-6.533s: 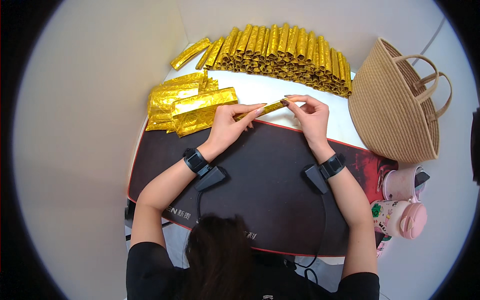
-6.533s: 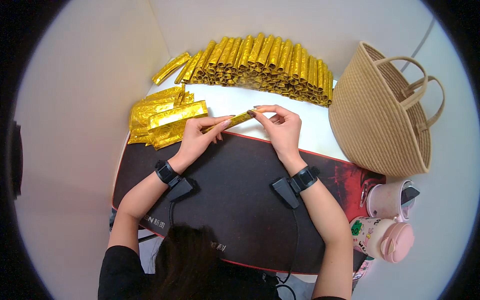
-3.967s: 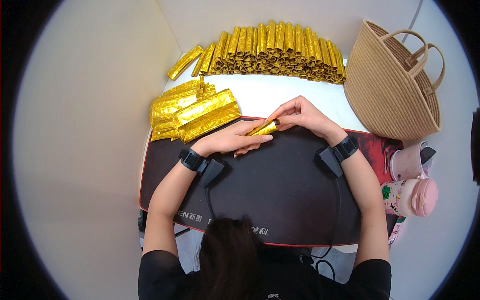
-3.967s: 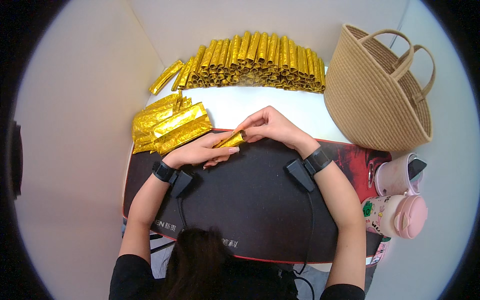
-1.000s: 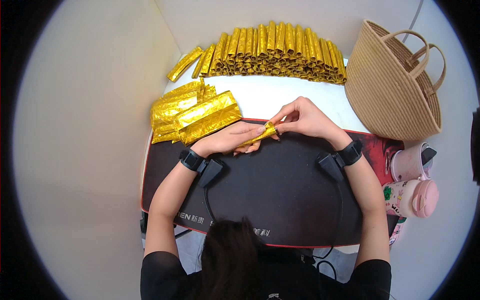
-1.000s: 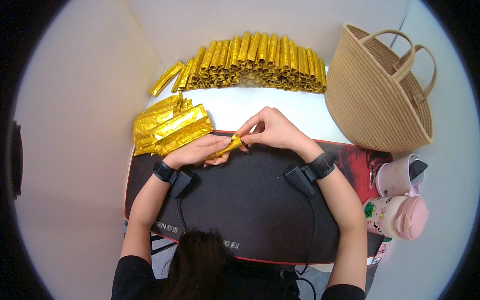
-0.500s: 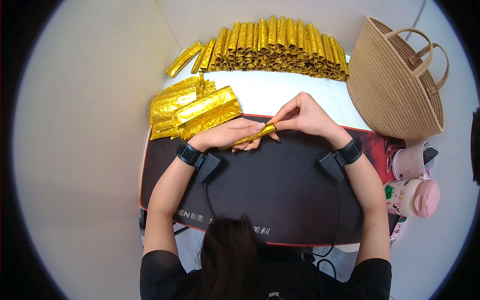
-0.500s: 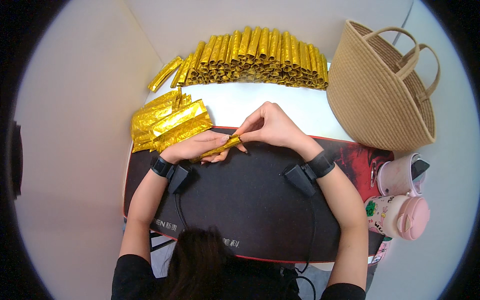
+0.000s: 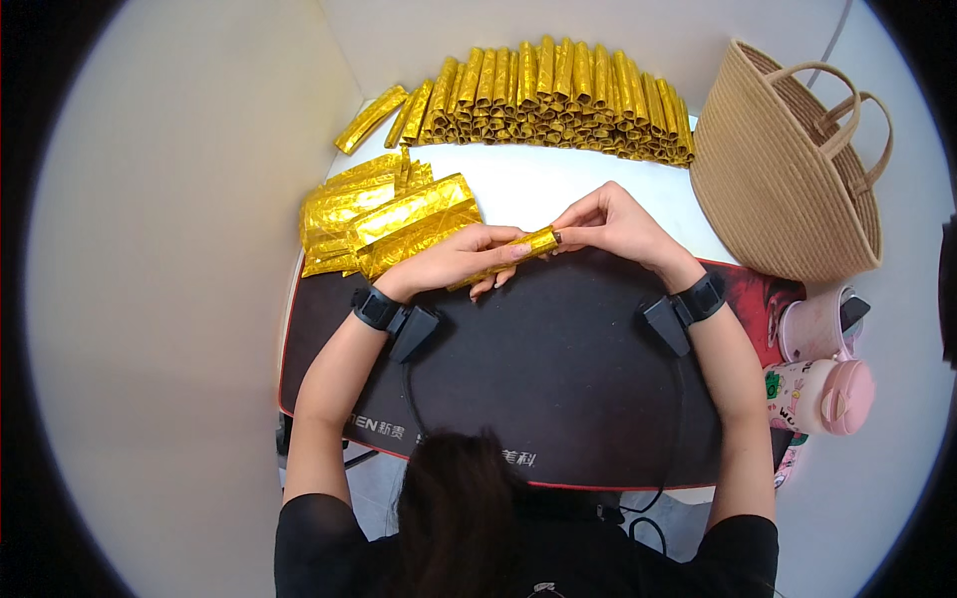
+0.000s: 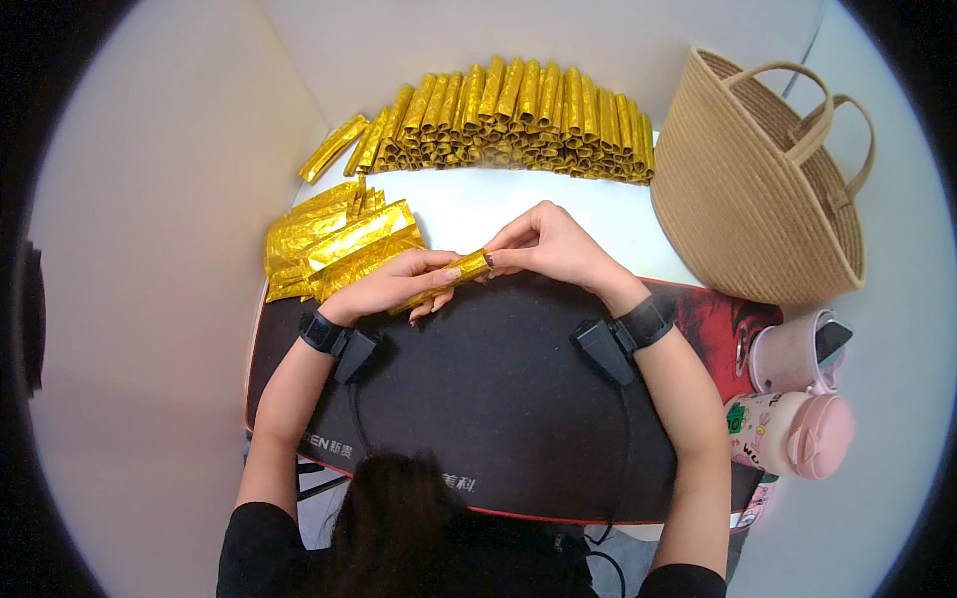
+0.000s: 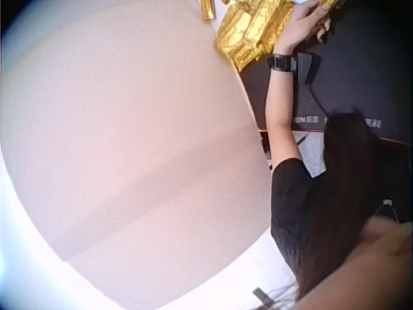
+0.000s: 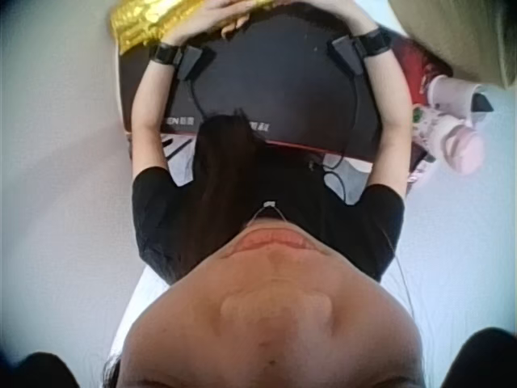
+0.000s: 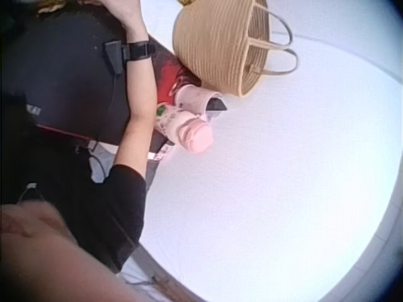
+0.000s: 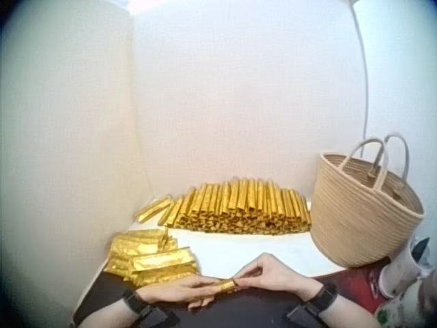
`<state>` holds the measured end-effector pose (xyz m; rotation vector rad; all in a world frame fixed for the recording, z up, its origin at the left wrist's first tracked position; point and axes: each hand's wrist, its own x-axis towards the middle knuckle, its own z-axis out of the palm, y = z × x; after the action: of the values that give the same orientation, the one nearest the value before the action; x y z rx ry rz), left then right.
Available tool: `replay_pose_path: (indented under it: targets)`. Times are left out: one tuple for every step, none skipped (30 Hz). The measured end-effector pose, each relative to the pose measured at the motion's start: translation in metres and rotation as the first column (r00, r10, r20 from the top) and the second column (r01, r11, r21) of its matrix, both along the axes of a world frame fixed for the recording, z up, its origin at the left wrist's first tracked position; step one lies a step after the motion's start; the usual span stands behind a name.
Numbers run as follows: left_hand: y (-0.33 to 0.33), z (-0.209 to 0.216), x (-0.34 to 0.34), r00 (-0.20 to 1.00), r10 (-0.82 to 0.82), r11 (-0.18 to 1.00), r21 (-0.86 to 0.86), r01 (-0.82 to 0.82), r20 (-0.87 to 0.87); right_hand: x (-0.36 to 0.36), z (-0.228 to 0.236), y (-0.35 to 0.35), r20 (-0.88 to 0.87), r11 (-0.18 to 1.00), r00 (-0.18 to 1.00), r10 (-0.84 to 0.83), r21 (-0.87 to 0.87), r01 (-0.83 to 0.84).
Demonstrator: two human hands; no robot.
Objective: Folding gold foil wrappers into thin strips at a workstation.
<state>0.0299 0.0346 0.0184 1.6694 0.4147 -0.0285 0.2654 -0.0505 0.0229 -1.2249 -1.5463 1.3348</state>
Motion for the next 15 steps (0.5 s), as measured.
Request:
replay_pose_path:
  targets:
    - [0.0033,-0.0018,-0.0011,1.0,-0.003,0.998,0.066,0.002,0.019,-0.0008,0.0013,0.0003,-0.015,0.999,0.999,-0.034,-0.042,0.033]
    - [0.0051,-0.0025,-0.0029,1.0,0.0,0.998,0.07,-0.001,0.022,-0.0013,0.0023,0.0005,-0.029,0.994,0.997,-0.069,-0.084,0.066]
    - [0.0062,-0.0026,-0.0042,0.999,0.009,0.998,0.058,-0.011,0.037,-0.0018,0.0018,0.0014,-0.028,0.995,0.997,-0.066,-0.079,0.064]
    - [0.0064,-0.0027,-0.0052,0.999,0.014,0.999,0.042,-0.017,0.05,-0.0028,-0.0012,0.0015,-0.088,0.995,0.993,-0.078,-0.07,0.072]
    - [0.0063,-0.0022,-0.0059,0.999,0.014,0.999,0.042,-0.016,0.05,-0.0033,-0.0029,0.0017,-0.148,0.995,0.985,-0.088,-0.061,0.08]
    - [0.006,-0.001,-0.0066,0.999,0.013,1.0,0.003,-0.013,0.044,-0.003,-0.0033,0.002,-0.149,0.995,0.985,-0.089,-0.061,0.081]
    - [0.005,-0.0006,-0.0066,0.999,0.011,0.999,-0.039,-0.01,0.039,-0.0021,-0.0036,0.0015,-0.192,0.996,0.979,-0.064,-0.074,0.051]
    - [0.0043,-0.0004,-0.0064,0.999,0.01,0.999,-0.043,-0.008,0.039,-0.0016,-0.004,0.0006,-0.235,0.996,0.971,-0.04,-0.085,0.021]
    - [0.0039,-0.0002,-0.006,0.999,-0.022,0.998,-0.063,0.025,0.047,-0.002,-0.0038,-0.0007,-0.235,0.996,0.971,-0.043,-0.089,0.023]
    - [0.0039,0.0017,-0.0066,0.997,-0.05,0.996,-0.078,0.054,0.054,-0.0036,-0.0018,-0.0004,-0.225,0.997,0.974,-0.022,-0.078,0.005]
    - [0.0035,0.0036,-0.0075,0.997,-0.048,0.996,-0.077,0.052,0.052,-0.0046,-0.001,-0.0003,-0.215,0.998,0.977,-0.002,-0.066,-0.013]
    - [0.0031,0.0052,-0.0086,0.998,-0.057,0.994,-0.089,0.059,0.028,-0.005,-0.0012,-0.0001,-0.217,0.998,0.976,0.0,-0.066,-0.015]
    - [0.0038,0.0054,-0.0078,0.997,-0.071,0.992,-0.102,0.071,0.008,-0.0038,-0.0014,0.0,-0.183,0.998,0.983,0.022,-0.052,-0.031]
    - [0.0048,0.0035,-0.007,0.997,-0.074,0.992,-0.102,0.074,0.009,-0.0029,-0.0015,0.0001,-0.148,0.998,0.988,0.043,-0.038,-0.049]
    - [0.006,0.0003,-0.0061,0.996,-0.085,0.993,-0.085,0.086,0.01,-0.0017,-0.0002,-0.0005,-0.148,0.998,0.988,0.039,-0.039,-0.046]
